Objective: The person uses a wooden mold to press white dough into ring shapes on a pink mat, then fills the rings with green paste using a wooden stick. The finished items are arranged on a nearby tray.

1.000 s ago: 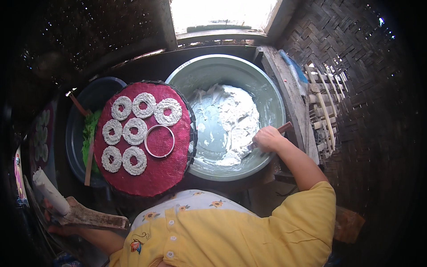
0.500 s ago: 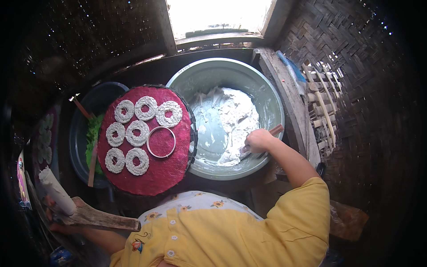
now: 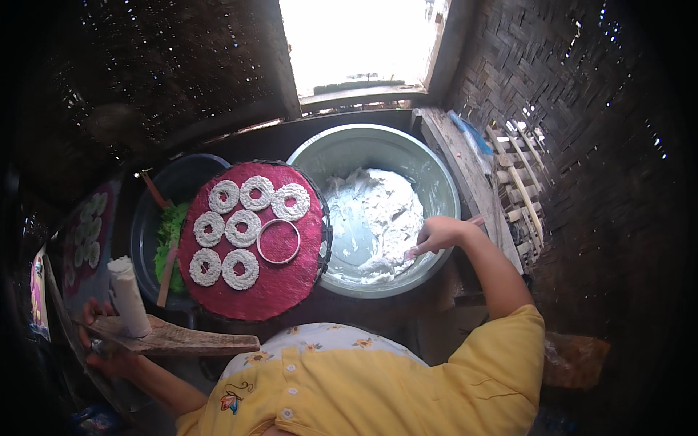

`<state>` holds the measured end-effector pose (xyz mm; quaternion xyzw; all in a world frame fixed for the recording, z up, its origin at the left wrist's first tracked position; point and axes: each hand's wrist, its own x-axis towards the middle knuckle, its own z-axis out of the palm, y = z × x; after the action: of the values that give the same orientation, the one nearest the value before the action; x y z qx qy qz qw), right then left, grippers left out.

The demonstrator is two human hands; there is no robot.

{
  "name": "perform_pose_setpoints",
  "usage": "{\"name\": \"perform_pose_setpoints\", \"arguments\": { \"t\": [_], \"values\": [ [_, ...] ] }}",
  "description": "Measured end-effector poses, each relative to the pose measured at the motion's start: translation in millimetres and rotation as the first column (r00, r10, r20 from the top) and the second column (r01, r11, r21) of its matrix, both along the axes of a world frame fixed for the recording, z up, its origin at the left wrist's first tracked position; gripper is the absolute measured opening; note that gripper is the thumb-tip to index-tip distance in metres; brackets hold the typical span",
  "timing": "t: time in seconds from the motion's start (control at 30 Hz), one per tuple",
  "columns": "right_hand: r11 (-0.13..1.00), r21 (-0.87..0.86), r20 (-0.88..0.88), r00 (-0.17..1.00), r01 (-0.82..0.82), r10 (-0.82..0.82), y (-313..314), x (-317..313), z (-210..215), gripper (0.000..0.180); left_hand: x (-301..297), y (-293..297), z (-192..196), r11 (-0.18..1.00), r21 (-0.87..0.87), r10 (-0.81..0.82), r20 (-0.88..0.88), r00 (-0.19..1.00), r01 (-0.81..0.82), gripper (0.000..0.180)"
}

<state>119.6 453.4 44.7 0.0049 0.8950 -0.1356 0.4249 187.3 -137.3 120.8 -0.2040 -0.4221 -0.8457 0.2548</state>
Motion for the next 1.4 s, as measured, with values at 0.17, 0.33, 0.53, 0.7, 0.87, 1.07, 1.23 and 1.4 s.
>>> {"name": "perform_pose_setpoints", "arguments": {
  "t": [0.17,0.33,0.53,0.7,0.87,1.07,1.23,1.4],
  "values": [
    [0.875,-0.482,-0.166,0.978,0.034,-0.13,-2.8,14.4,65.0,0.046,-12.7,6.8,17.6,0.844,-0.522,-0.114,0.047,0.992,0.122,0.041],
    [0.526,-0.836,-0.271,0.951,-0.158,-0.146,-76.7,7.2,89.1,0.03,-39.8,82.4,14.4,0.404,-0.901,0.192,-0.088,0.977,-0.16,0.026],
    [0.32,-0.912,-0.309,0.943,-0.258,-0.122,-178.3,7.8,95.3,0.027,-59.6,117.0,11.6,0.673,0.007,-0.531,0.7,0.477,0.739,0.03],
    [0.676,-0.243,-0.851,0.488,-0.695,0.196,-200.3,10.6,120.1,0.028,-48.4,89.4,9.8,0.44,-0.876,-0.08,0.183,0.98,0.199,0.049],
    [0.735,0.348,-0.886,0.053,-0.582,0.461,-209.5,25.3,193.4,0.029,-38.8,88.5,12.3,0.107,-0.981,0.012,-0.162,0.987,-0.162,0.046],
    [0.614,0.753,-0.646,-0.444,-0.236,0.621,-282.9,68.3,167.9,0.025,-50.9,97.0,0.5,0.145,-0.974,0.213,-0.139,0.967,-0.172,0.041],
    [0.446,0.869,-0.475,-0.607,-0.212,0.637,-277.7,69.2,164.6,0.027,-70.3,75.9,-22.2,0.298,-0.945,0.123,-0.099,0.987,-0.133,0.039],
    [0.795,0.535,-0.818,-0.412,-0.285,0.402,-239.9,65.7,203.2,0.015,-77.5,52.4,-26.1,0.517,-0.847,0.183,0.25,0.951,0.123,0.054]
  ]
}}
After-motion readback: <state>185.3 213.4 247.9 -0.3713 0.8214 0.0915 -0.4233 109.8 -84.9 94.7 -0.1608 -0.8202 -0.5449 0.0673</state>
